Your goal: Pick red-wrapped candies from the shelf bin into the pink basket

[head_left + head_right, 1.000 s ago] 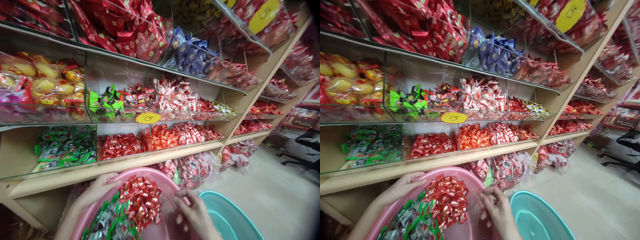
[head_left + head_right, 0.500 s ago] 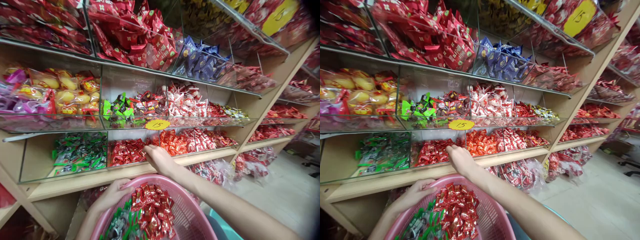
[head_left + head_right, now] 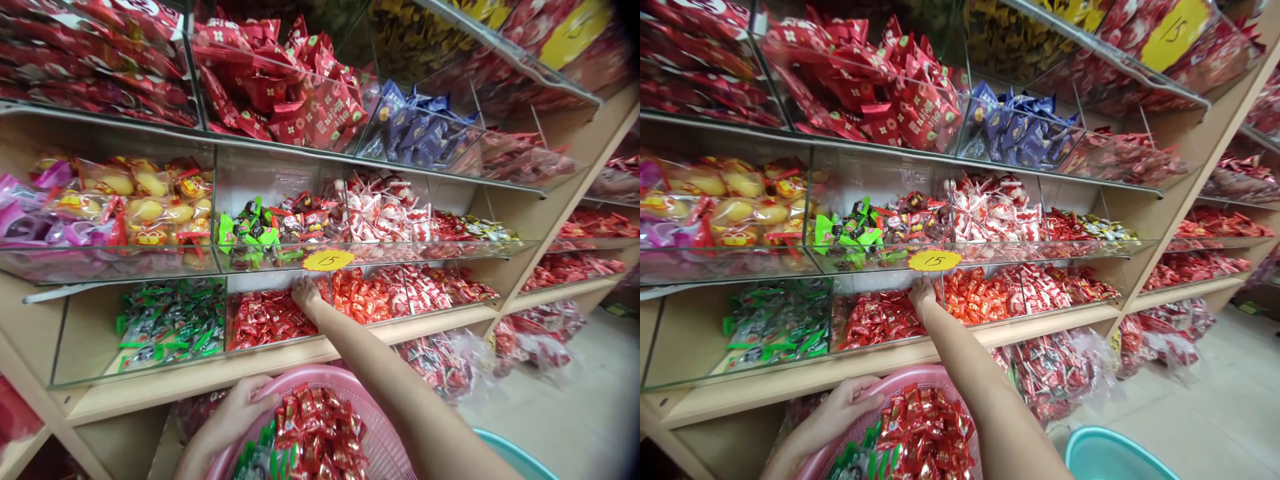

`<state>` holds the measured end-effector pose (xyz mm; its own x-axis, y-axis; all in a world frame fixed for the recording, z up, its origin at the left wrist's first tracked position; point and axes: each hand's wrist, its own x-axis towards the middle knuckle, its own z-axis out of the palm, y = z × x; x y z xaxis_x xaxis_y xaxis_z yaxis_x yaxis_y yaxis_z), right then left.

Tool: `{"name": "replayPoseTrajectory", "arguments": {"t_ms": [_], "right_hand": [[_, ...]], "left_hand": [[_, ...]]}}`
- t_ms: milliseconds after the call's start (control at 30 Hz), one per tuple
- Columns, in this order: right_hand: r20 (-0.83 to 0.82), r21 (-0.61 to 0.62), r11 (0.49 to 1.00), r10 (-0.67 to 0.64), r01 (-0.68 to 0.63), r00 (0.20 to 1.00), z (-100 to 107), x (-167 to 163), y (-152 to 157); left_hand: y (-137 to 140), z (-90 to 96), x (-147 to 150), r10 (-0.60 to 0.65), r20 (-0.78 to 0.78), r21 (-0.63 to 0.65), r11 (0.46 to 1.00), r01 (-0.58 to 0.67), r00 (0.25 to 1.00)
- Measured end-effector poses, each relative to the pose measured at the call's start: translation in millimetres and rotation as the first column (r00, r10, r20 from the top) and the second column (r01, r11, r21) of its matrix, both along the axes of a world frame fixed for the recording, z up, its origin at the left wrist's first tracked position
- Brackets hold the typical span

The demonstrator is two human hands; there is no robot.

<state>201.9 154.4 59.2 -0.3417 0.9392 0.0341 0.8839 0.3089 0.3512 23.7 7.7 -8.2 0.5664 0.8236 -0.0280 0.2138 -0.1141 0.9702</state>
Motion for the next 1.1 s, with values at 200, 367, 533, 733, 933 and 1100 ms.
{"name": "replayPoseTrajectory", "arguments": {"t_ms": [200, 367, 533, 733, 933, 1100], "right_hand": [[0.063, 0.013, 0.999, 0.044, -0.045, 0.997, -7, 2, 7], [0.096, 0.043, 0.993, 0.107, -0.112, 0.990, -5, 6, 2], [0.082, 0.097, 0.984, 0.143, -0.151, 0.986, 3, 4, -9], [-0.043, 0.234, 0.965, 0.136, -0.123, 0.990, 16, 1, -39], [-0.287, 0.305, 0.951, 0.148, -0.056, 0.947, 29, 20, -109], [-0.927, 0.005, 0.989, 0.061, -0.150, 0.371, 31, 47, -155]], "left_hand": [[1, -2.2, 0, -0.009, -0.025, -0.018, 1.000, 0.008, 1.000], [1, -3.1, -1, 0.006, -0.014, -0.030, 1.000, -0.006, 1.000], [2, -6.7, 0, 0.024, 0.000, -0.040, 0.999, -0.024, 1.000], [4, -10.3, -1, -0.008, -0.011, -0.010, 1.000, 0.008, 1.000], [2, -5.8, -2, -0.010, -0.057, 0.045, 0.999, 0.013, 0.998], [4, -8.5, 0, -0.018, -0.069, 0.068, 0.997, 0.023, 0.997]]}}
